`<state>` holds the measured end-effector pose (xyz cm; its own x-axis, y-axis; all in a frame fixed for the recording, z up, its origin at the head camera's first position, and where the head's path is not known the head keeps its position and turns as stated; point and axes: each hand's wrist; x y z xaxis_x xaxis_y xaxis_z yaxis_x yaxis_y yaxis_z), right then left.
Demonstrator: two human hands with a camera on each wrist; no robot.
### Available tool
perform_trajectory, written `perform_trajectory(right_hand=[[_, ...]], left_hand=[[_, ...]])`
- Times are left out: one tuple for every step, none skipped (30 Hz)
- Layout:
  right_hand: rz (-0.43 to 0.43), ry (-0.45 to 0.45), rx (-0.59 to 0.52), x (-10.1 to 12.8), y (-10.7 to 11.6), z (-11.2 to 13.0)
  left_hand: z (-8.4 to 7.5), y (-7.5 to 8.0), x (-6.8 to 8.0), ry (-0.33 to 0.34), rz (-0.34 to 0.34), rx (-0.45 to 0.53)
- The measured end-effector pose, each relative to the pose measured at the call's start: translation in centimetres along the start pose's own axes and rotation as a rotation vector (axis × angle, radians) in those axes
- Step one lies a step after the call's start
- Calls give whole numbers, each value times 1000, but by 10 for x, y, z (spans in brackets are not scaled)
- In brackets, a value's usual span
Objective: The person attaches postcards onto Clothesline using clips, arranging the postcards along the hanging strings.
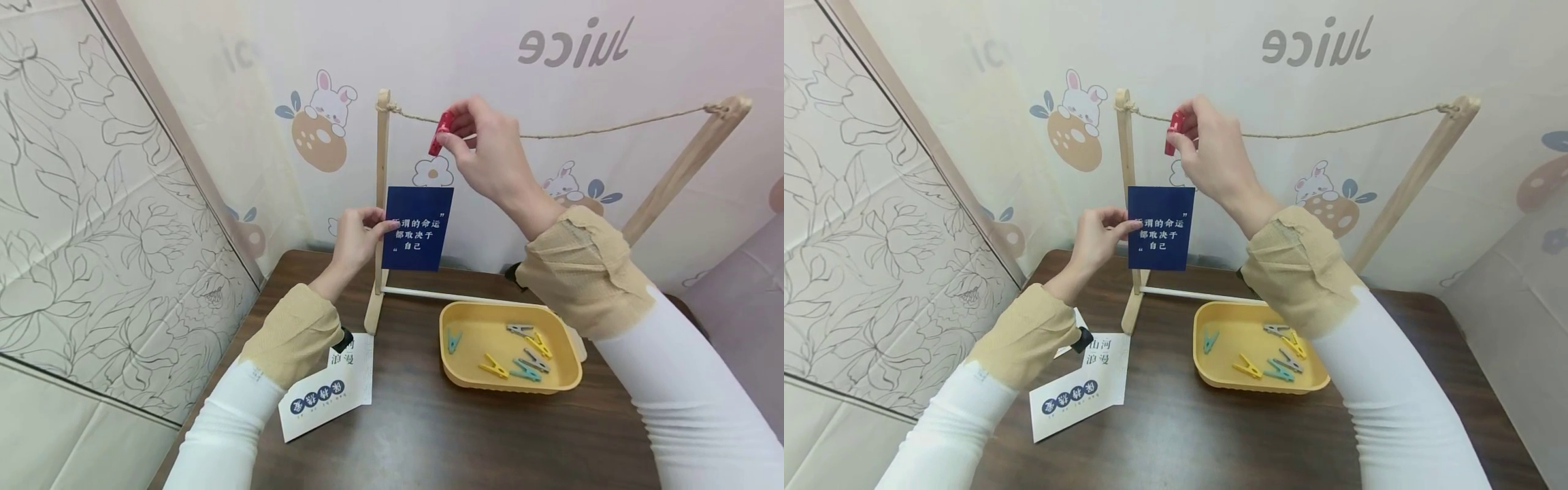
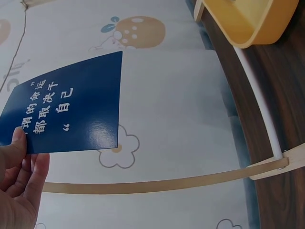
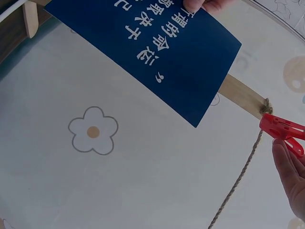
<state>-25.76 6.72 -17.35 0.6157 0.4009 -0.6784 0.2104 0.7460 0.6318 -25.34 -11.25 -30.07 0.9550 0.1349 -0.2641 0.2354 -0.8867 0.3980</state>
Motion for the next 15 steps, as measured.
perform_trajectory(right_hand=[[-1,-1,-1,-2,-1,0],[-3,-1,-1,-3,-1,0],[-4,0,0,-5,-2,1],[-6,-1,-1,-7,-2,1],[-8,-1,-1,-8,-3,1],[-11,1,0,-10,-3,1],[-17,2,1,-11,-3,0],[-23,3,2,-13,-3,0],[-29,1,1,-14,-3,0],[-38,-4,-4,-16,-3,0],[-46,-9,-6,-17,-3,0],[-52,-17,-8,-19,-3,0],[-58,-24,-12,-20,-3,0],[-64,-31,-16,-21,-2,0],[-70,-38,-22,-23,-2,0]], left_hand=[[-1,0,-1,-2,-2,3],[-2,0,-3,-5,-6,1],[-4,0,-4,-8,-9,-1],[-5,1,-5,-12,-14,-6],[-7,1,-6,-15,-20,-13],[-8,1,-8,-19,-23,-19],[-10,1,-9,-23,-27,-25],[-11,2,-10,-26,-30,-30],[-12,2,-11,-27,-32,-31],[-14,2,-12,-28,-34,-32],[-15,3,-14,-26,-36,-32],[-15,3,-15,-25,-37,-30],[-16,3,-16,-23,-37,-28],[-17,4,-17,-22,-38,-25],[-17,4,-18,-22,-40,-25]])
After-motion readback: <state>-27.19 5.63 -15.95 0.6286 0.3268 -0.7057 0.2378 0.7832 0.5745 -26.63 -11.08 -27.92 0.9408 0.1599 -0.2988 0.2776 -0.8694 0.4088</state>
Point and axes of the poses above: each hand's wrist, its own x-axis away from the middle knuckle, its own y-axis out of the back of the hand, z = x × y, and after that the axes turned 12 degrees about y, right-handed
